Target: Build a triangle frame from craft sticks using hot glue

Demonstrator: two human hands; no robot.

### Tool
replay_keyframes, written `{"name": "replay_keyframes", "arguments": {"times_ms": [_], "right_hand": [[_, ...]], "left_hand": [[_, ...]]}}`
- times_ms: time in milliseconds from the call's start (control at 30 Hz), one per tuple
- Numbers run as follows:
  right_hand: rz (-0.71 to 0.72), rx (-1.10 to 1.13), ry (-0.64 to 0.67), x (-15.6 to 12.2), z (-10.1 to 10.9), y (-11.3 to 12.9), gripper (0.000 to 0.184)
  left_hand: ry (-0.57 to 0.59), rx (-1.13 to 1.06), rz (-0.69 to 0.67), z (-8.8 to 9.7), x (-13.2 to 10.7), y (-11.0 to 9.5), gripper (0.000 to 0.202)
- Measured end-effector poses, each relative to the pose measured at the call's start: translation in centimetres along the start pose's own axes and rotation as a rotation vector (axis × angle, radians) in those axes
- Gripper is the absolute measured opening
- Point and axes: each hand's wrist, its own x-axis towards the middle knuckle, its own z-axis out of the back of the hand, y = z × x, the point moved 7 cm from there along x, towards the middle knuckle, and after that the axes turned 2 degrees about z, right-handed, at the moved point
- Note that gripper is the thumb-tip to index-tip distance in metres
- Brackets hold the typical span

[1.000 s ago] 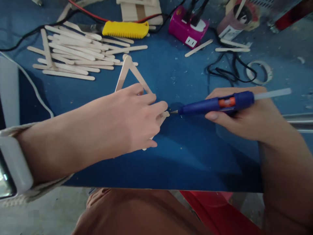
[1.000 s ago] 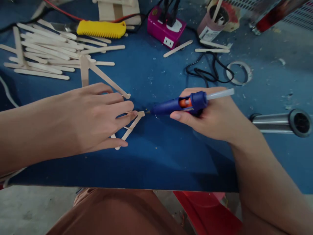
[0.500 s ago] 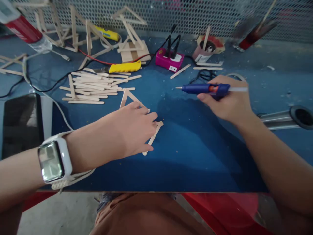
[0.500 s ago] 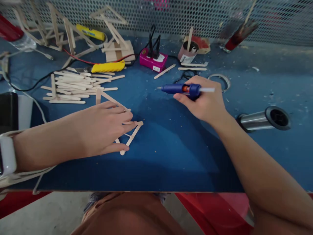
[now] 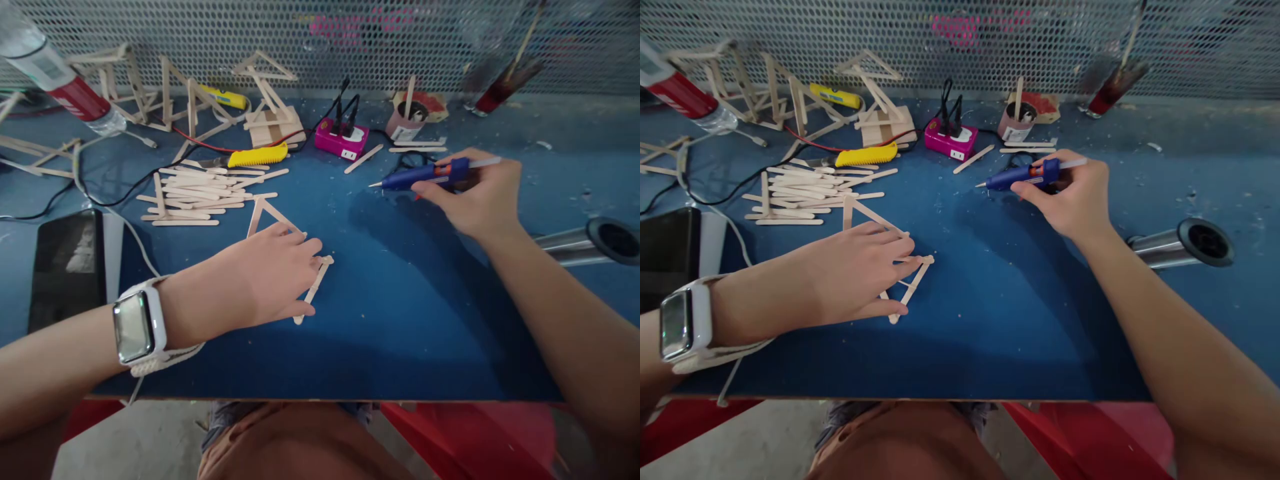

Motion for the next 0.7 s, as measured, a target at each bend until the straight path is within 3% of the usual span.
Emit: {"name": "replay_keyframes", "arguments": {"times_ms": [200, 367, 467, 533, 633, 667, 700], "right_hand": [[-0.013, -0.014, -0.062, 0.1, 0.1, -0.7, 0.045], [0.071, -0.001, -0.094, 0.1, 0.4, -1.3, 0.040], [0.195, 0.039, -0.207, 0.6, 2.1, -0.6, 0.054], [0.369, 0.042, -0.442, 0.4, 4.6, 1.7, 0.066], [0.772, 0.015, -0.794, -2.3, 6.7, 8.4, 0.052], [0.837, -0.025, -0.763, -3.0, 6.1, 11.0, 0.039], [0.762, -0.059, -0.599, -2.8, 4.8, 13.2, 0.027]], "left_hand": [[-0.105, -0.005, -0.021, -0.6, -0.6, 0.5, 0.062], [-0.045, 0.011, -0.017, -0.4, -0.2, 0.2, 0.064], [-0.015, 0.021, -0.019, -0.1, 0.0, -0.2, 0.067], [-0.032, 0.024, -0.011, 0.1, 0.0, -0.3, 0.066], [-0.069, 0.024, 0.002, 0.1, -0.1, -0.3, 0.064], [-0.075, 0.019, 0.001, 0.1, -0.1, -0.3, 0.065], [-0.078, 0.011, -0.003, 0.0, -0.1, -0.3, 0.067]]}}
